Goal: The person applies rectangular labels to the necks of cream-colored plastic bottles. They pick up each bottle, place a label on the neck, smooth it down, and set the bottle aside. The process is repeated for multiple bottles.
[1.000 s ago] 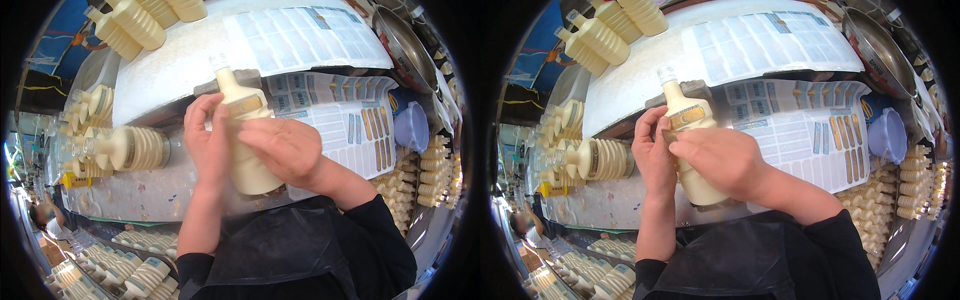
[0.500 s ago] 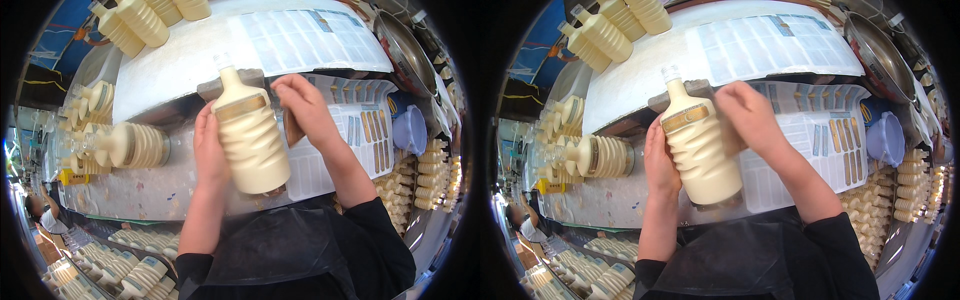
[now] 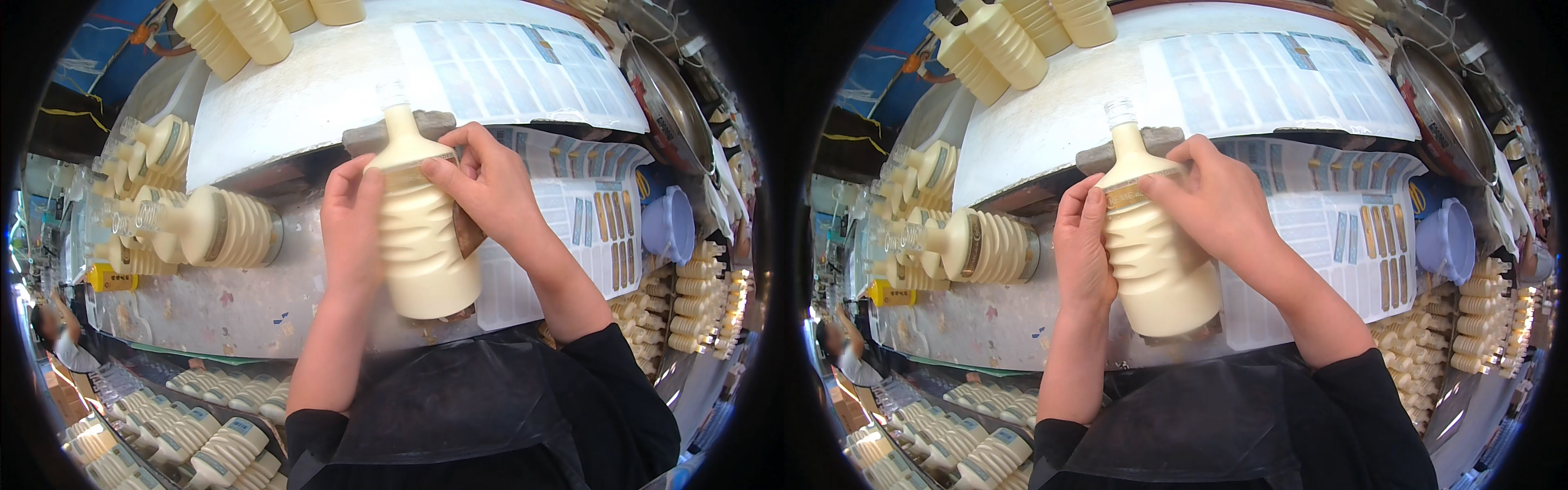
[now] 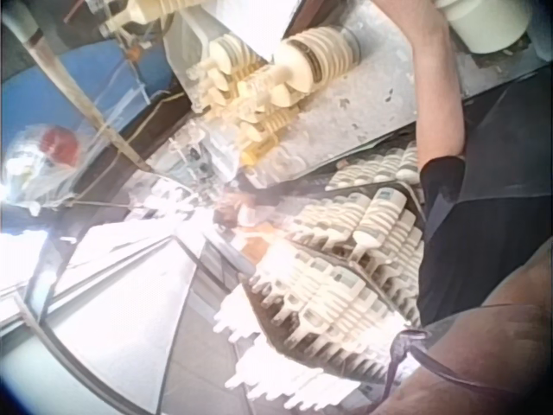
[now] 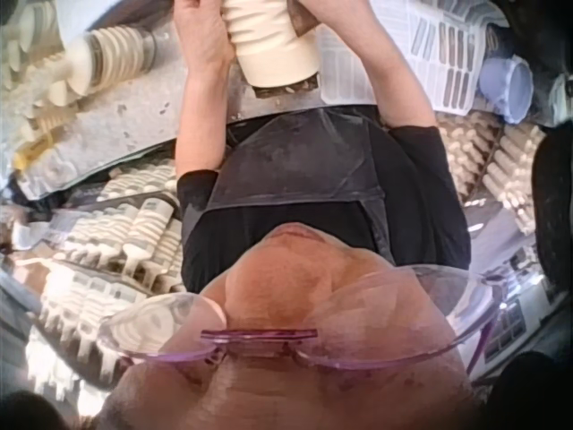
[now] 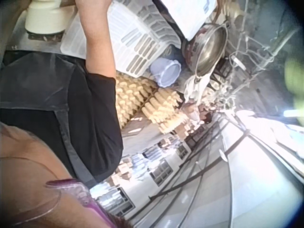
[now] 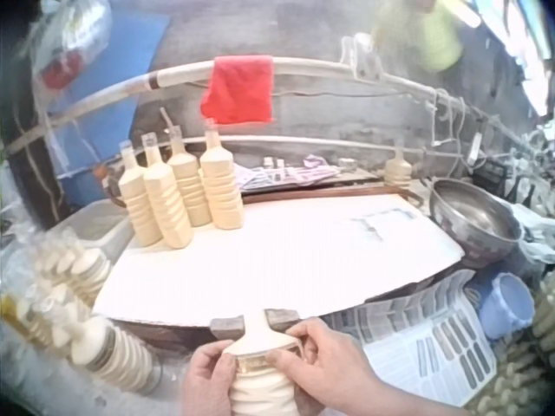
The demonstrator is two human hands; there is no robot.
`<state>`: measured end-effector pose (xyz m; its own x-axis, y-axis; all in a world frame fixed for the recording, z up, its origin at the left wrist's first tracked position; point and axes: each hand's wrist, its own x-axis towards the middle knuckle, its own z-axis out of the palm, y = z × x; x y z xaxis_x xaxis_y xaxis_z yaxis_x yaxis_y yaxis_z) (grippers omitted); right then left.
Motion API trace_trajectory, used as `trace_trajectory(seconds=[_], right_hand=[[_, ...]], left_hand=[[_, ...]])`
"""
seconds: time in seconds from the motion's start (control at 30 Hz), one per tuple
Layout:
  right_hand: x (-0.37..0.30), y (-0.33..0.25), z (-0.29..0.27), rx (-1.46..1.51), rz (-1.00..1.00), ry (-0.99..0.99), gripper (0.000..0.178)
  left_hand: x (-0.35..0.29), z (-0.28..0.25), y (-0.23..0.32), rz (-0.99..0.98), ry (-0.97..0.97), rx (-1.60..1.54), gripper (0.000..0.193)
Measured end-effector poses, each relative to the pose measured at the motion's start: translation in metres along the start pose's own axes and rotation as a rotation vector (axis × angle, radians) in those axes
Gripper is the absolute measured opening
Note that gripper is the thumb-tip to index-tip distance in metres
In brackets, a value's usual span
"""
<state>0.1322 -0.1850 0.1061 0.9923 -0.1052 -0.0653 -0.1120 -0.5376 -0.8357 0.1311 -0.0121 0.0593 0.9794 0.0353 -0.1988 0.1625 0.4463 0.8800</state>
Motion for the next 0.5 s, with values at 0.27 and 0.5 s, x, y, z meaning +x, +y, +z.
trace_trajectory(seconds=[0.27,0.5], right_hand=[[0.0001,0.0044,0.0047,0.013,-0.018,0.028,0.054],[-0.0006,0.0059,0.0081,0.074,-0.008,0.046,0.051]], left_hand=[[0.0011,-0.0015,-0.0049,0.054,-0.007,0.003,0.022],[0.0033,-0.0094,-0.0028,-0.017,-0.039,-0.067,0.028]])
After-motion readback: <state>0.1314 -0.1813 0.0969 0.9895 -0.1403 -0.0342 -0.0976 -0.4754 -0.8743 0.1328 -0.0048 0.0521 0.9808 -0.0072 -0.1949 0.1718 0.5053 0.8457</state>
